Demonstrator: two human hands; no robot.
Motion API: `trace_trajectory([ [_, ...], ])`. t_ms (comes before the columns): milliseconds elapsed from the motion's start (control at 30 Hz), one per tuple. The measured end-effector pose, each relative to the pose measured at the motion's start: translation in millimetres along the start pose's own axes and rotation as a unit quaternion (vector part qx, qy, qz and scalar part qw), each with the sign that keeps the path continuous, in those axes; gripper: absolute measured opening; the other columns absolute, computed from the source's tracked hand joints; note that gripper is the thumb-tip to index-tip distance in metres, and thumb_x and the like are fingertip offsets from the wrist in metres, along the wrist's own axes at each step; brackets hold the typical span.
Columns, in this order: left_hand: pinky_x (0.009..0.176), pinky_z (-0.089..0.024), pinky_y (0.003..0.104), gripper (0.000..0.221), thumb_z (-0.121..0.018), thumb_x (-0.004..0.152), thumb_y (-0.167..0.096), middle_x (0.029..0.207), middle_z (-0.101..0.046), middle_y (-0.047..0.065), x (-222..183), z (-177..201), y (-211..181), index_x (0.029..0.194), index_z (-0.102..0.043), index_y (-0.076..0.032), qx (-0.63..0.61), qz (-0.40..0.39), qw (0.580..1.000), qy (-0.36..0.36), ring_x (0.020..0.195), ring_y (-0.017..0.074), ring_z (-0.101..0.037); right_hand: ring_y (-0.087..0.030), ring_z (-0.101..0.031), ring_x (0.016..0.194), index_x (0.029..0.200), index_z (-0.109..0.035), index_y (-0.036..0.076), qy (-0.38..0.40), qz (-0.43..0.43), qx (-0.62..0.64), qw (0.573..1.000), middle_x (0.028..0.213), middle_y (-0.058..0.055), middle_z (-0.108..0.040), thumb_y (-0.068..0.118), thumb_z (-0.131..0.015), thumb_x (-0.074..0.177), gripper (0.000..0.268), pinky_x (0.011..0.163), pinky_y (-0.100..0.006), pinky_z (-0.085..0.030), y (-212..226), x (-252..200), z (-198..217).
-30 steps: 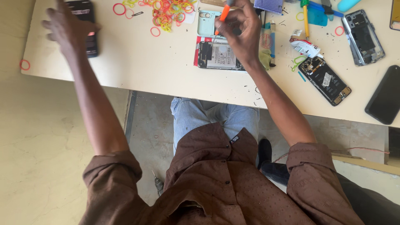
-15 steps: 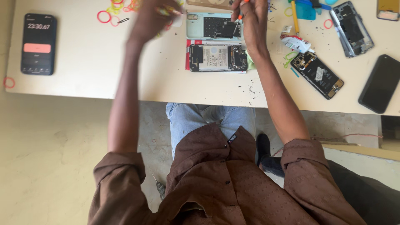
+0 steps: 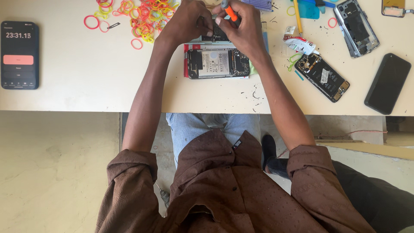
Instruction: The person disassembles a mobile phone on a workbench, removing internal components by hand and using a screwdriver to remove screws from the internal frame.
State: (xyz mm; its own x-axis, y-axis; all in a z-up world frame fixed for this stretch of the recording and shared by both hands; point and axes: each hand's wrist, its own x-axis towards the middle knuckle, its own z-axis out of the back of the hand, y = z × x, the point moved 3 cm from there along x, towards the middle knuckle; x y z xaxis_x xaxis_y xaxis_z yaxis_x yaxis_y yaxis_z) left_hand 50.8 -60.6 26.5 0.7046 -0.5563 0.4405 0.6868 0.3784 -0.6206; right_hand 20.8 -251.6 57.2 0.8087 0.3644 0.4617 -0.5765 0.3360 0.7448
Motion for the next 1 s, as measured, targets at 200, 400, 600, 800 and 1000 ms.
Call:
trace_trajectory([
  [200,0.068,-0.058,0.030,0.015,-0.085,0.081,0.006,0.084,-0.071,0.008,-5,-6,23,0.088,-0.077,-0.005,-0.033,0.017,0.999,-0.027,0.079,0.0177,-0.072,-0.010,-0.062,0.077,0.106,-0.073,0.001,0.006,-0.014,-0.012,1.000,0.096,-0.005,-0.074,0.001,-0.076,0.101,0.006,0.067,-0.027,-0.049,4,0,2],
  [400,0.069,-0.059,0.030,0.018,-0.078,0.085,0.011,0.089,-0.075,0.006,-12,-5,39,0.096,-0.075,-0.004,-0.035,0.003,0.990,-0.135,0.083,0.0172,-0.074,-0.027,-0.068,0.081,0.097,-0.075,-0.001,0.085,0.085,-0.170,0.978,0.092,-0.015,-0.069,0.004,-0.083,0.095,0.010,0.075,-0.042,-0.051,10,0,-8],
  [600,0.069,-0.059,0.030,0.014,-0.078,0.087,0.006,0.090,-0.077,0.003,-13,-2,45,0.095,-0.073,-0.005,-0.059,0.040,0.983,-0.170,0.081,0.0149,-0.074,-0.034,-0.066,0.078,0.086,-0.076,-0.002,0.092,0.093,-0.253,0.959,0.086,-0.020,-0.066,0.009,-0.090,0.083,0.018,0.078,-0.049,-0.052,8,-2,-20],
  [800,0.070,-0.059,0.029,0.011,-0.082,0.090,-0.001,0.092,-0.078,0.000,-12,0,37,0.098,-0.076,-0.006,-0.099,0.036,0.983,-0.149,0.082,0.0135,-0.074,-0.034,-0.067,0.085,0.086,-0.075,-0.001,0.138,0.008,-0.251,0.958,0.088,-0.018,-0.065,0.005,-0.082,0.085,0.009,0.088,-0.047,-0.053,-2,3,-27],
  [1000,0.064,-0.057,0.026,0.006,-0.079,0.093,-0.005,0.086,-0.076,0.002,-25,6,29,0.097,-0.075,-0.005,-0.103,0.093,0.982,-0.130,0.073,0.0102,-0.072,-0.037,-0.066,0.096,0.093,-0.068,-0.005,0.086,0.086,-0.274,0.954,0.101,-0.018,-0.061,0.005,-0.079,0.089,0.015,0.085,-0.050,-0.052,9,-7,-31],
])
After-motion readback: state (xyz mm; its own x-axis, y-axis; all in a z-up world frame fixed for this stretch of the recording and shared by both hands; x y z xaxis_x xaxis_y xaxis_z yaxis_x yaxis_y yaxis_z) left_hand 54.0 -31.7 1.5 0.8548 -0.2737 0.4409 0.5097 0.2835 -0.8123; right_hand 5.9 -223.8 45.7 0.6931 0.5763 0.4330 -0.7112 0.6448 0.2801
